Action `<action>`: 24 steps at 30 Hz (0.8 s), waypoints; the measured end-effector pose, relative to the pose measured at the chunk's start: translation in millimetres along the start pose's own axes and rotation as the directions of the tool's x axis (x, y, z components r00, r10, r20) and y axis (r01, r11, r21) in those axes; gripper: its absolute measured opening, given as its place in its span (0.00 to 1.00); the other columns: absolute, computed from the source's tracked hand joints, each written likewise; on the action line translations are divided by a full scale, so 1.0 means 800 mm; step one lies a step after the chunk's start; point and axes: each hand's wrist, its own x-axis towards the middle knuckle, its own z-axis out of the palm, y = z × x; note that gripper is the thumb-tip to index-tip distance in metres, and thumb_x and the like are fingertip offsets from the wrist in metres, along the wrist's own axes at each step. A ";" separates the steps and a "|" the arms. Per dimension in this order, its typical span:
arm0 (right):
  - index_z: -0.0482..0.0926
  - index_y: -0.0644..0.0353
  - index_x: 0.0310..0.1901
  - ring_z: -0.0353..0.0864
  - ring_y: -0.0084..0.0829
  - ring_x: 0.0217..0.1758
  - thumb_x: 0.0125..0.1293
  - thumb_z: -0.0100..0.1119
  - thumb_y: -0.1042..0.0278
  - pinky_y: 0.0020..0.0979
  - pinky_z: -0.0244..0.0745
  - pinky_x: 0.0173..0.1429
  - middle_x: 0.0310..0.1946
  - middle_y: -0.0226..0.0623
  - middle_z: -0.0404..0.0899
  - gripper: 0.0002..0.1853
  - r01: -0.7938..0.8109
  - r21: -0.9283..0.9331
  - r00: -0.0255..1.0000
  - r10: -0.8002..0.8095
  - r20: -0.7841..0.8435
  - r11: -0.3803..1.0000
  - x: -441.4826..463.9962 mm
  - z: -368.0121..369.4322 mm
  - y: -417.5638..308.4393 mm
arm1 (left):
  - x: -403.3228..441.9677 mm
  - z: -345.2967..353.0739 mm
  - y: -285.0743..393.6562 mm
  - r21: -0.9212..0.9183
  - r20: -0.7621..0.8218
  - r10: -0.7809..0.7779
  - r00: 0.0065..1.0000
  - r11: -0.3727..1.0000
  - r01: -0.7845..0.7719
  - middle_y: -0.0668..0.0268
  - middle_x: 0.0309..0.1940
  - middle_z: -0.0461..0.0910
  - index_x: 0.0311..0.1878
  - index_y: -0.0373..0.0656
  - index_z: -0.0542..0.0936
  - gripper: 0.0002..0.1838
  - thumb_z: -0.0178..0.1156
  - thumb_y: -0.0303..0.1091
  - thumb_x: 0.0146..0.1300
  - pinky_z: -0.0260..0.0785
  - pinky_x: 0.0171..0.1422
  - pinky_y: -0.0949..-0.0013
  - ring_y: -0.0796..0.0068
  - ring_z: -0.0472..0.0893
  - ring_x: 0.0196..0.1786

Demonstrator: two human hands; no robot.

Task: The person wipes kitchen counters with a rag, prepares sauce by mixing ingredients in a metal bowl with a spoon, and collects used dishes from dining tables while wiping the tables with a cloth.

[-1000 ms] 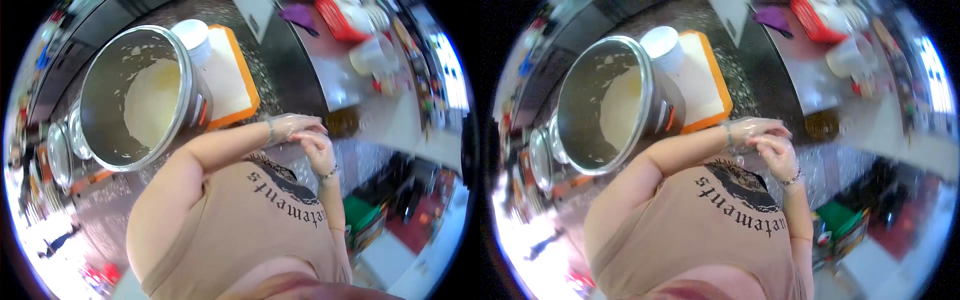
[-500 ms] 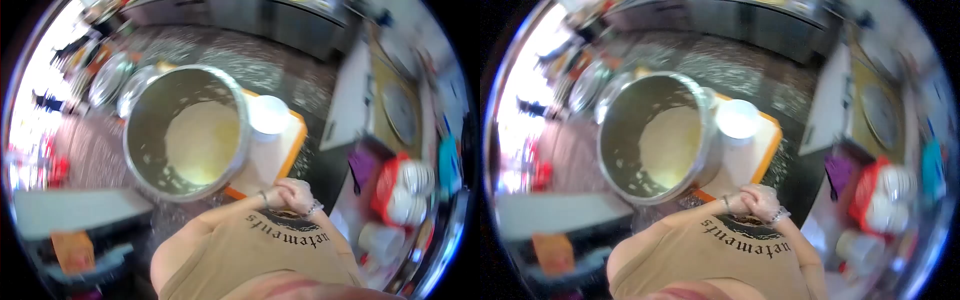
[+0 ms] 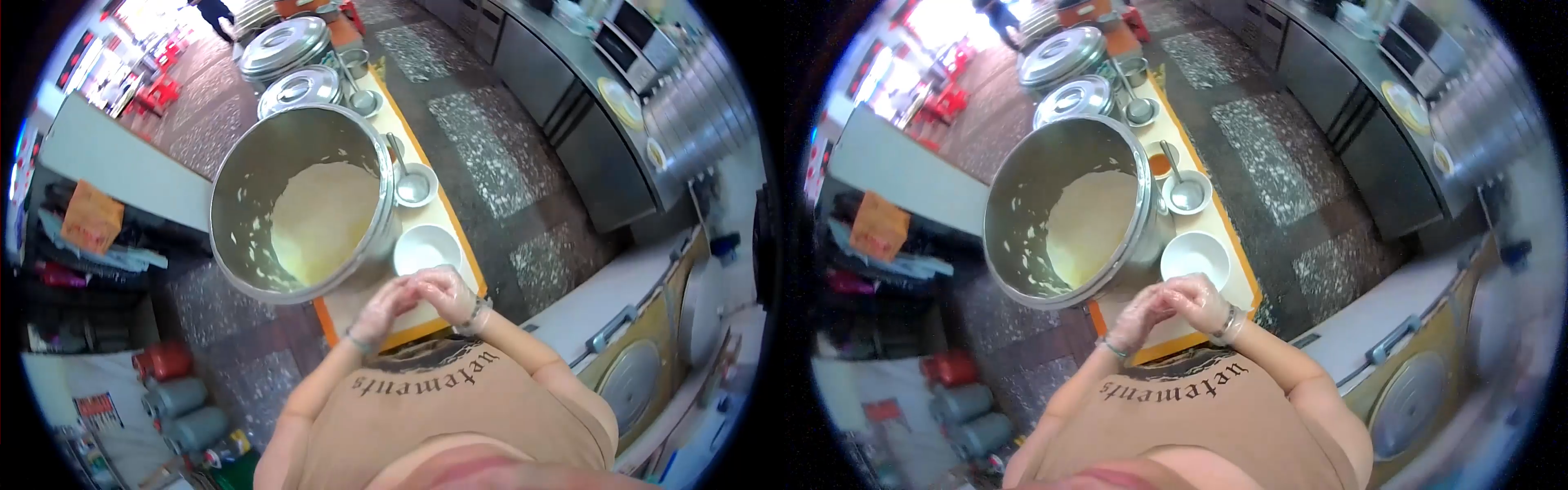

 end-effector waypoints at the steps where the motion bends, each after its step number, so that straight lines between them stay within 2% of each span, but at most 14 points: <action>1: 0.82 0.67 0.33 0.82 0.28 0.36 0.67 0.49 0.63 0.27 0.75 0.45 0.34 0.41 0.84 0.15 -0.145 0.208 0.983 0.118 0.140 0.967 -0.004 -0.013 -0.003 | 0.007 0.016 0.007 -0.019 0.012 0.032 0.999 0.999 -0.031 0.59 0.59 0.71 0.64 0.36 0.66 0.26 0.46 0.46 0.71 0.62 0.66 0.65 0.68 0.72 0.59; 4: 0.81 0.68 0.34 0.81 0.28 0.39 0.69 0.47 0.67 0.28 0.75 0.47 0.32 0.39 0.82 0.15 -0.177 -0.112 0.851 0.209 0.482 0.978 -0.001 -0.025 -0.019 | 0.020 0.056 0.009 -0.030 0.106 0.101 0.989 0.995 -0.098 0.55 0.59 0.70 0.64 0.34 0.65 0.28 0.43 0.47 0.70 0.64 0.65 0.62 0.64 0.73 0.59; 6: 0.80 0.69 0.39 0.81 0.29 0.41 0.69 0.48 0.64 0.29 0.75 0.51 0.36 0.40 0.82 0.16 -0.102 0.043 0.875 0.070 0.479 0.994 0.007 -0.037 -0.010 | 0.035 0.068 0.018 0.002 0.203 0.142 0.969 0.989 -0.145 0.54 0.58 0.70 0.64 0.33 0.65 0.29 0.41 0.49 0.70 0.65 0.64 0.62 0.63 0.73 0.58; 9: 0.82 0.65 0.28 0.77 0.30 0.29 0.62 0.56 0.45 0.35 0.72 0.38 0.24 0.40 0.80 0.26 -0.126 -0.027 0.909 0.126 0.398 0.992 -0.026 -0.046 0.098 | 0.056 0.093 0.005 0.003 0.285 0.219 0.933 0.973 -0.230 0.51 0.58 0.71 0.64 0.35 0.66 0.30 0.40 0.51 0.70 0.65 0.64 0.62 0.60 0.73 0.59; 11: 0.82 0.61 0.41 0.75 0.27 0.47 0.68 0.50 0.55 0.30 0.66 0.55 0.39 0.35 0.81 0.18 0.005 -0.224 0.949 0.066 0.308 0.975 -0.037 -0.087 0.084 | 0.103 0.108 -0.017 -0.206 0.280 0.001 0.960 0.977 0.059 0.52 0.58 0.72 0.63 0.36 0.67 0.28 0.40 0.49 0.71 0.64 0.66 0.61 0.61 0.72 0.60; 12: 0.82 0.60 0.46 0.74 0.26 0.53 0.70 0.48 0.59 0.29 0.64 0.61 0.44 0.33 0.81 0.16 0.047 -0.292 0.959 0.039 0.281 0.955 -0.040 -0.113 0.068 | 0.122 0.121 -0.032 -0.208 0.278 0.011 0.961 0.977 0.049 0.52 0.58 0.72 0.63 0.36 0.67 0.28 0.40 0.49 0.71 0.64 0.66 0.61 0.61 0.72 0.60; 13: 0.80 0.63 0.48 0.77 0.27 0.50 0.69 0.49 0.61 0.29 0.69 0.58 0.46 0.37 0.81 0.16 -0.149 0.095 0.962 0.122 0.244 0.984 -0.039 -0.154 0.015 | 0.140 0.136 -0.052 -0.160 0.217 0.124 0.968 0.983 -0.090 0.52 0.57 0.72 0.62 0.36 0.68 0.27 0.41 0.47 0.71 0.64 0.66 0.61 0.62 0.72 0.60; 14: 0.78 0.66 0.51 0.80 0.28 0.47 0.68 0.49 0.64 0.29 0.73 0.54 0.48 0.40 0.81 0.17 -0.313 0.472 0.944 0.217 0.247 0.824 -0.039 -0.196 -0.018 | 0.160 0.155 -0.066 -0.105 0.158 0.234 0.959 0.970 -0.220 0.53 0.57 0.73 0.61 0.35 0.69 0.25 0.42 0.45 0.71 0.64 0.66 0.61 0.62 0.73 0.60; 15: 0.75 0.66 0.55 0.78 0.30 0.52 0.67 0.49 0.65 0.30 0.73 0.56 0.53 0.39 0.78 0.19 -0.227 0.474 0.973 0.173 0.156 0.851 -0.039 -0.239 -0.022 | 0.175 0.197 -0.036 0.338 0.111 0.026 0.993 0.939 -0.062 0.56 0.54 0.75 0.58 0.36 0.72 0.21 0.45 0.41 0.71 0.65 0.64 0.63 0.66 0.73 0.59; 18: 0.75 0.65 0.54 0.79 0.38 0.53 0.65 0.52 0.62 0.33 0.73 0.57 0.51 0.46 0.78 0.20 0.000 -0.241 0.990 -0.035 -0.139 0.971 -0.065 -0.352 0.012 | 0.251 0.274 -0.027 0.642 0.309 -0.024 0.951 0.742 -0.190 0.59 0.46 0.78 0.50 0.37 0.76 0.13 0.52 0.34 0.66 0.68 0.57 0.67 0.69 0.76 0.52; 20: 0.75 0.64 0.54 0.78 0.46 0.52 0.64 0.54 0.57 0.37 0.73 0.57 0.51 0.51 0.77 0.22 -0.021 -0.429 0.983 0.096 0.154 0.903 -0.099 -0.423 0.040 | 0.324 0.324 -0.063 0.697 0.472 0.060 0.880 0.586 -0.414 0.56 0.44 0.79 0.45 0.36 0.77 0.11 0.55 0.29 0.61 0.69 0.54 0.66 0.67 0.76 0.50; 21: 0.76 0.62 0.53 0.77 0.49 0.52 0.61 0.57 0.55 0.39 0.72 0.57 0.51 0.50 0.77 0.23 -0.102 -0.409 0.981 0.161 0.112 0.907 -0.117 -0.460 0.034 | 0.357 0.353 -0.079 0.606 0.517 -0.031 0.855 0.719 -0.341 0.54 0.41 0.79 0.41 0.35 0.78 0.10 0.56 0.25 0.55 0.70 0.53 0.65 0.64 0.77 0.49; 22: 0.76 0.62 0.53 0.77 0.49 0.52 0.61 0.57 0.55 0.39 0.72 0.57 0.51 0.50 0.77 0.23 -0.098 -0.408 0.981 0.157 0.116 0.908 -0.126 -0.503 0.025 | 0.387 0.393 -0.094 0.555 0.586 0.177 0.791 0.624 -0.551 0.53 0.39 0.79 0.39 0.36 0.79 0.10 0.56 0.23 0.53 0.71 0.51 0.62 0.58 0.78 0.46; 24: 0.76 0.65 0.53 0.76 0.46 0.56 0.61 0.54 0.56 0.37 0.70 0.60 0.51 0.50 0.77 0.24 -0.053 -0.525 0.981 0.143 0.133 0.850 -0.155 -0.581 0.006 | 0.441 0.458 -0.101 0.574 0.731 0.078 0.678 0.467 -0.673 0.54 0.40 0.79 0.40 0.40 0.79 0.12 0.57 0.22 0.51 0.71 0.51 0.61 0.55 0.78 0.45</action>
